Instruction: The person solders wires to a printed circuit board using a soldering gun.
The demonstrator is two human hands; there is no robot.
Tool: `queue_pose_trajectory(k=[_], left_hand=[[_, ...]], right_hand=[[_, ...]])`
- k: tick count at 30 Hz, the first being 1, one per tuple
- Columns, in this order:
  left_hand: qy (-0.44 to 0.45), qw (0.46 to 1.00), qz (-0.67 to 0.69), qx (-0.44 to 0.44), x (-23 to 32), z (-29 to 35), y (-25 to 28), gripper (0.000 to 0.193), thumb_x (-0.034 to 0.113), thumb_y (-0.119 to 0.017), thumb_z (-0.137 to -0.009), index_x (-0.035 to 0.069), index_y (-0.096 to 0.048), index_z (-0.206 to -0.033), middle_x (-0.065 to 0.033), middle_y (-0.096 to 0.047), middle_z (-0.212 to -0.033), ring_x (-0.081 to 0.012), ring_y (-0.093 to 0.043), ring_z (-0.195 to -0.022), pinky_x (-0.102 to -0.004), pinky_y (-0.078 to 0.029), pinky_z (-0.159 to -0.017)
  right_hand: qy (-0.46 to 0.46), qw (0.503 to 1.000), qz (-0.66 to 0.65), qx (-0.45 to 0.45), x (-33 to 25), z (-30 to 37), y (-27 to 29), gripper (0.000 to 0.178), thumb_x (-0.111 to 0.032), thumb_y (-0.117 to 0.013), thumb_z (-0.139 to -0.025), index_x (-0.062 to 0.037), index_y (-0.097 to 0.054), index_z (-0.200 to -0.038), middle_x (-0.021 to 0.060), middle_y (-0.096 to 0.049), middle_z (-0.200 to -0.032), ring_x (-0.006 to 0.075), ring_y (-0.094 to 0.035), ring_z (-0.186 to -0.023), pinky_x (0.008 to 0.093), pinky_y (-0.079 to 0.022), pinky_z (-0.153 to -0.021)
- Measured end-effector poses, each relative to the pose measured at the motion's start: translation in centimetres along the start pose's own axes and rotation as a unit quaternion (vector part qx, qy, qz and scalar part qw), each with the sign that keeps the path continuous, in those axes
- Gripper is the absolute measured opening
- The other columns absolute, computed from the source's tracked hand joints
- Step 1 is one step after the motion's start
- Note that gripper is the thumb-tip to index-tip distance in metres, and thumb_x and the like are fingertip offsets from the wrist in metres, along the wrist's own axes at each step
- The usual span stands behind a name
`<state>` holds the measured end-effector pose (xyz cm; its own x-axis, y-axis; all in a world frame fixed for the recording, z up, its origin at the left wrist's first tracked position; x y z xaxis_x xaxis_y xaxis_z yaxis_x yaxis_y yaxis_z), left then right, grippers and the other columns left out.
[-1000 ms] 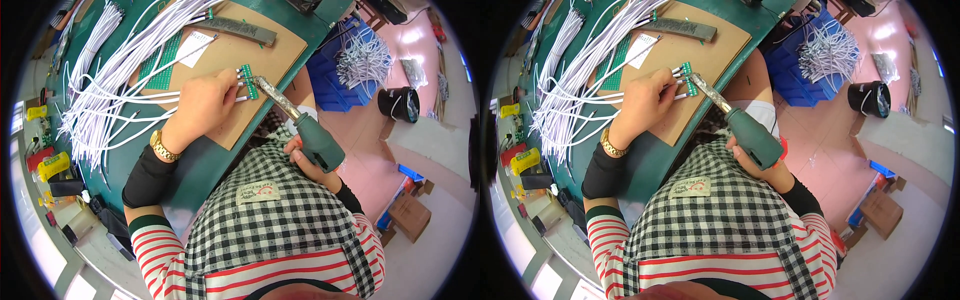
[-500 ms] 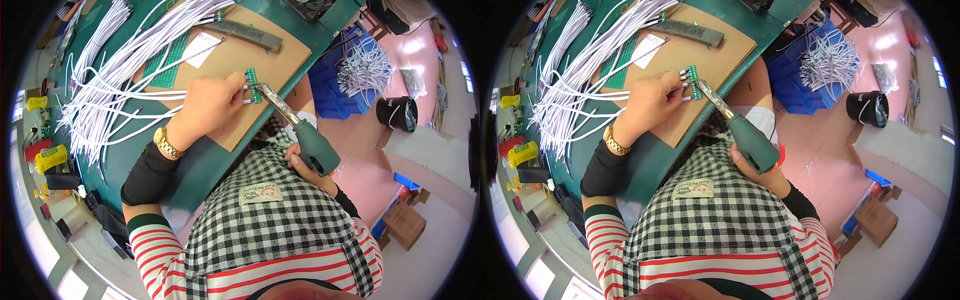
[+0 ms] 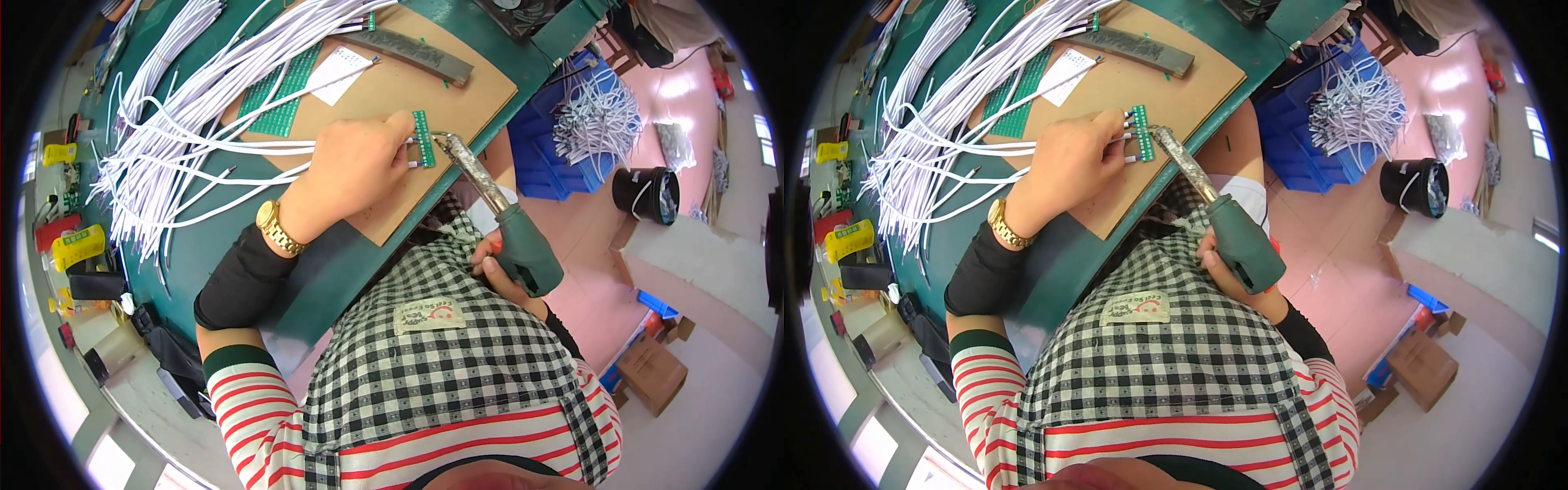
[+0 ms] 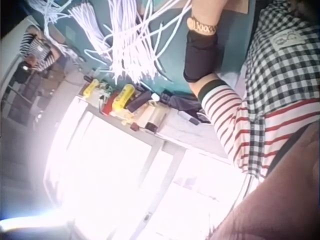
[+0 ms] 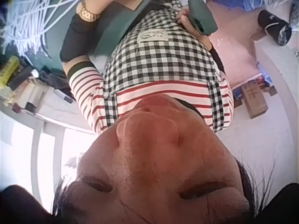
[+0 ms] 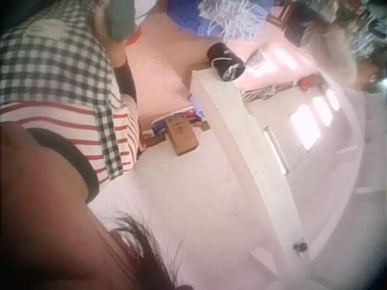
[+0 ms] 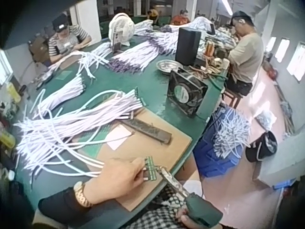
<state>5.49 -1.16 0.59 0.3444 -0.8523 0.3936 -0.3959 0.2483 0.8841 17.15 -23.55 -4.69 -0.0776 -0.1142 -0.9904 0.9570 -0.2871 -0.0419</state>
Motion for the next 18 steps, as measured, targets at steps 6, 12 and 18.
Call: queue_pose_trajectory(k=[6,12,18], left_hand=[[-0.005,1.0,0.0,-0.015,-0.13,0.04,-0.22,0.009,0.01,-0.057,-0.075,0.006,-0.049,-0.078,-0.011,-0.056,-0.059,-0.0318,-0.057,-0.055,-0.0423,-0.044,-0.048],[-0.012,1.0,0.005,-0.011,-0.23,-0.02,-0.13,0.01,0.012,-0.057,-0.075,0.006,-0.049,-0.079,-0.0106,-0.057,-0.061,-0.0318,-0.057,-0.055,-0.0424,-0.044,-0.048],[-0.007,1.0,-0.026,-0.006,-0.39,0.01,-0.07,0.013,0.014,-0.059,-0.076,0.007,-0.05,-0.081,-0.0108,-0.057,-0.061,-0.032,-0.058,-0.056,-0.0426,-0.045,-0.049]], right_hand=[[0.053,0.998,-0.04,-0.017,0.16,0.35,0.16,0.042,-0.003,-0.053,-0.087,-0.0054,-0.043,-0.128,0.0118,-0.058,-0.092,0.0113,-0.054,-0.073,0.0257,-0.046,-0.066],[0.036,0.999,-0.037,-0.018,0.43,0.36,0.17,0.043,-0.002,-0.052,-0.088,-0.0049,-0.042,-0.129,0.0127,-0.058,-0.092,0.0114,-0.054,-0.073,0.0256,-0.046,-0.067],[0.03,0.999,-0.038,0.007,0.47,0.1,0.29,0.043,-0.003,-0.053,-0.088,-0.0031,-0.039,-0.128,0.0124,-0.058,-0.09,0.0115,-0.054,-0.072,0.0254,-0.046,-0.067]])
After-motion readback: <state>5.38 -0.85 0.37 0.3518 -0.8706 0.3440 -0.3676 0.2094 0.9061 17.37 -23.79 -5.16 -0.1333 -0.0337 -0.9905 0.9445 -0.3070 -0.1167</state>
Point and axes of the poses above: each hand's wrist, its own z-axis away from the middle knuckle, its own y-axis out of the back of the hand, x = y × z, the point moved 4 cm from there along -z, towards the middle knuckle
